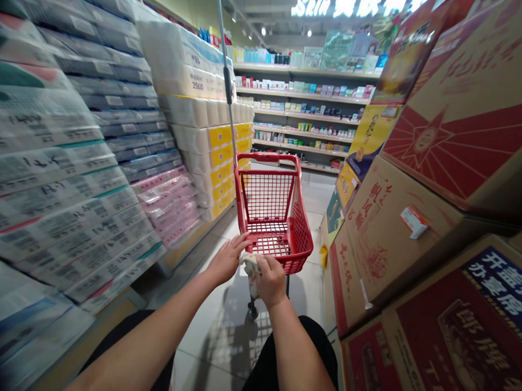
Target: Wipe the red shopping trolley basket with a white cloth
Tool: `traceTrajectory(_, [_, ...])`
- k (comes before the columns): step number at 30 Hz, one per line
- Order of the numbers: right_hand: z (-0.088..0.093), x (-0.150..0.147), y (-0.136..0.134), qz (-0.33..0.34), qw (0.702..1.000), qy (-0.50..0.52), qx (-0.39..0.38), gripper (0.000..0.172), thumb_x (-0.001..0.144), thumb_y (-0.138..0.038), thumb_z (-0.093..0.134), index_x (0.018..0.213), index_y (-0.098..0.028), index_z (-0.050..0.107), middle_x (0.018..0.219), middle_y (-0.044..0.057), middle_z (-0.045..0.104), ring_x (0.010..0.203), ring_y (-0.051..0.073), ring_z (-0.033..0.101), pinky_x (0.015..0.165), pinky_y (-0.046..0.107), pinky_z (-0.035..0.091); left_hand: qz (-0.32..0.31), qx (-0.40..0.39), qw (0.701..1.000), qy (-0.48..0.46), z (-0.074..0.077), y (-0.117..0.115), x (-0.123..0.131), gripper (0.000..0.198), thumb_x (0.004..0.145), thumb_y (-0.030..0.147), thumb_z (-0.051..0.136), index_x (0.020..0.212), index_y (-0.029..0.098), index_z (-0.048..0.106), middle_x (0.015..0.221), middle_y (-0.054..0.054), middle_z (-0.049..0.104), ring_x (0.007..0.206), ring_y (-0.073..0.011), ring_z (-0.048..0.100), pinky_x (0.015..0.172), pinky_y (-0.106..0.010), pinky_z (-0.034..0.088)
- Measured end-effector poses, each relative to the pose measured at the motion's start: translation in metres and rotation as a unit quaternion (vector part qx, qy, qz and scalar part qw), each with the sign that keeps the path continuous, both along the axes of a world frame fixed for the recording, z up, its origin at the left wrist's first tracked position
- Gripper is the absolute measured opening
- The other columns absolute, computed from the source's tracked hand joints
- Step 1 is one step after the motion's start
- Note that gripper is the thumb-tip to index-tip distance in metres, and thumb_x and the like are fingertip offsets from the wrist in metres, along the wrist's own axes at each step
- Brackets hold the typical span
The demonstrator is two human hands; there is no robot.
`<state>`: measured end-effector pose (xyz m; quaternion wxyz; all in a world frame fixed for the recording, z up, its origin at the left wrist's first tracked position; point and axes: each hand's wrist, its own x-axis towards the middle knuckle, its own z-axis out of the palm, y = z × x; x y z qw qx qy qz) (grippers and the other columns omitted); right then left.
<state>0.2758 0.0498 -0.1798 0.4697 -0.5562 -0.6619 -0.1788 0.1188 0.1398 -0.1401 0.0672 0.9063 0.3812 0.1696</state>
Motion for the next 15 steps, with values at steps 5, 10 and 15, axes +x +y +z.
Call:
traceTrajectory(5, [0.001,-0.010,0.004,-0.011,1.000,-0.014,0.001,0.041,0.088,-0.013,0.048,0.127,-0.020,0.055,0.121,0.012,0.057,0.106,0.021,0.058,0.087,0.031,0.051,-0.004,0.004,1.000,-0.010,-0.008,0.000,-0.007,0.064,0.083,0.005,0.038,0.142,0.030,0.036,0.159,-0.001,0.019,0.144,-0.0247,0.021,0.115,-0.051,0.025])
traceTrajectory(10, [-0.004,-0.026,0.011,-0.022,0.996,-0.082,-0.008,0.046,0.093,-0.010,0.044,0.137,-0.020,0.047,0.120,0.011,0.061,0.108,0.020,0.058,0.093,0.031,0.048,-0.001,-0.009,1.000,-0.013,-0.009,0.004,-0.009,0.060,0.087,0.010,0.037,0.144,0.031,0.034,0.158,-0.001,0.021,0.144,-0.0249,0.021,0.115,-0.050,0.026])
traceTrajectory(15, [-0.022,-0.034,0.015,-0.032,0.984,-0.169,-0.045,0.050,0.093,-0.010,0.042,0.142,-0.020,0.042,0.133,0.011,0.053,0.115,0.023,0.051,0.097,0.036,0.043,0.016,-0.008,1.000,-0.024,-0.007,0.009,-0.014,0.048,0.090,0.016,0.037,0.137,0.028,0.043,0.158,-0.002,0.023,0.143,-0.0254,0.025,0.113,-0.053,0.028])
